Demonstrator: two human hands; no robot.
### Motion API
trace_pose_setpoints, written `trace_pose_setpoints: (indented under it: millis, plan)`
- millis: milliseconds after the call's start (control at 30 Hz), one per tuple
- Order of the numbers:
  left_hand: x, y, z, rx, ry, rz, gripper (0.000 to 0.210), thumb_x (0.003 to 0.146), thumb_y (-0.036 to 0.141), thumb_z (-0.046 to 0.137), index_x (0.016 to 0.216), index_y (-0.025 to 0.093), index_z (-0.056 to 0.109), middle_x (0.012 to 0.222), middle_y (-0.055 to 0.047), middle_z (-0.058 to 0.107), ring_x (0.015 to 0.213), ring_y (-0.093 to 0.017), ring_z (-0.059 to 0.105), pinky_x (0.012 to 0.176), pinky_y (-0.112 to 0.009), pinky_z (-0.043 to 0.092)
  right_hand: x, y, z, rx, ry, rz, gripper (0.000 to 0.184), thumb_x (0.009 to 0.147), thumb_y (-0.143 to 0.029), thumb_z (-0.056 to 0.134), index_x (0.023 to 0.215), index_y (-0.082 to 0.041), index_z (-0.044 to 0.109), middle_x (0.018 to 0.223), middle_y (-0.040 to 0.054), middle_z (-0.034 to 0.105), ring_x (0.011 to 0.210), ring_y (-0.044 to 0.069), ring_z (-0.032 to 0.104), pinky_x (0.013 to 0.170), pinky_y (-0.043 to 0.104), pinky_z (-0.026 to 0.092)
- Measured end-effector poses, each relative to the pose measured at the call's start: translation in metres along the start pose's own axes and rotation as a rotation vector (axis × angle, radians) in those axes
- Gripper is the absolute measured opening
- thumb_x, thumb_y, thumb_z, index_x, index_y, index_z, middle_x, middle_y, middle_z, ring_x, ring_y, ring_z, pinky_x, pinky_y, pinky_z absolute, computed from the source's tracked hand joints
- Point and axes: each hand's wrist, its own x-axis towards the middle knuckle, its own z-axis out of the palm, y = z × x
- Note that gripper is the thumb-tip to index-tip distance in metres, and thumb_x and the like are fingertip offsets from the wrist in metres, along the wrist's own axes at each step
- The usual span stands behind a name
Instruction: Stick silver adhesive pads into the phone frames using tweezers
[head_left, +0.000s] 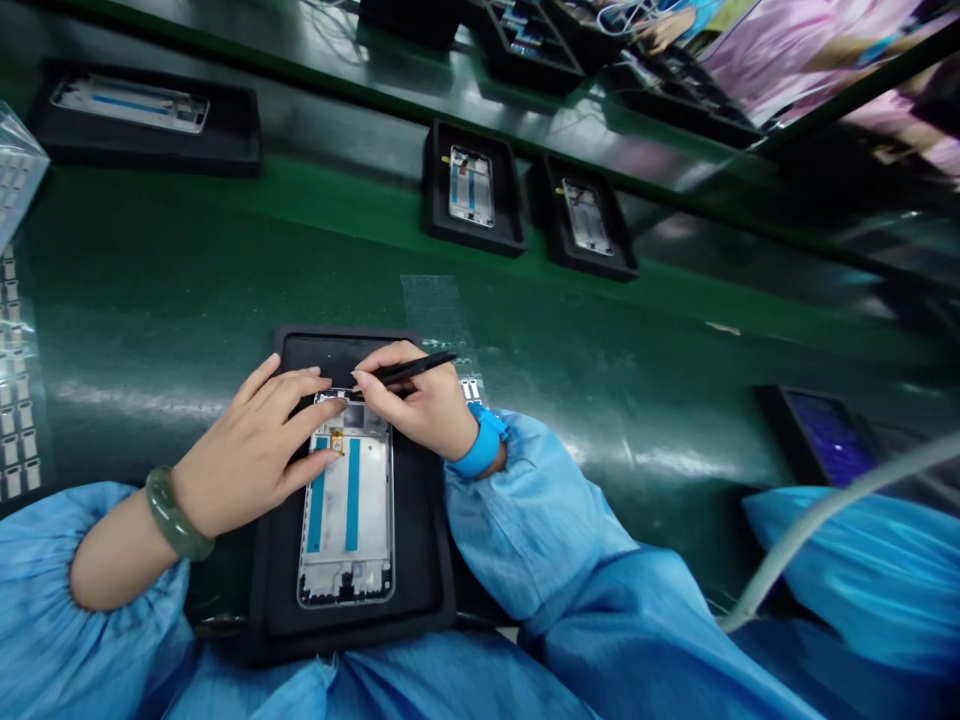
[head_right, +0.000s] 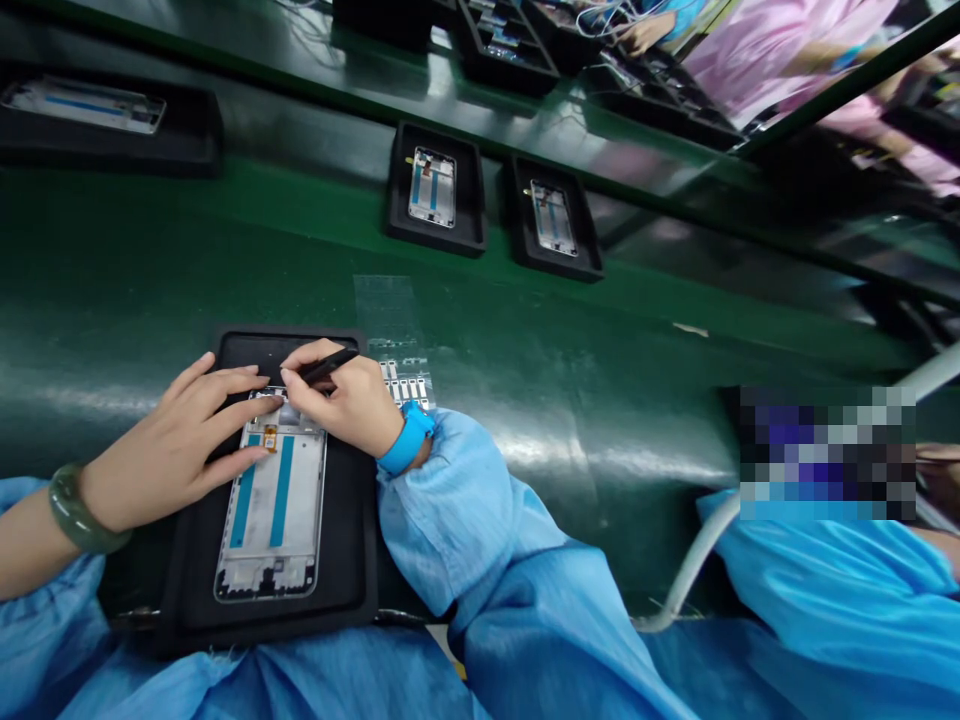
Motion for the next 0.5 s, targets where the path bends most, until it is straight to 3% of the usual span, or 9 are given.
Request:
trace_pose_setpoints:
  millis: [300,500]
  plan:
    - [-0.0003,-0.0011,-0.0001,0.003,0.000,0.011,0.035,0.091,0.037,0.044,0.119,0.019,0.053,0.125,-0.012,0.051,0.126,-0.025,0.040,0.111,-0.052,0.022,0.0040,0.0043,0.0002,-0.051,-0.018,-0.009,0.003,0.082,-0.019,0.057,0.083,-0.017,0.060,0.081,0.0011,0.066,0.073,0.010,0.062,0.067,0.021,0.050]
    - [-0.0003,-0.0025,0.0000,-0.007,-0.006,0.017,0.029,0.091,0.035,0.044,0.114,0.022,0.056,0.123,-0.010,0.051,0.126,-0.024,0.040,0.110,-0.053,0.022,0.0047,0.0027,0.0004,-0.029,-0.048,0.028,0.008,0.083,-0.024,0.058,0.086,-0.016,0.061,0.081,0.0008,0.067,0.069,0.010,0.063,0.063,0.020,0.049]
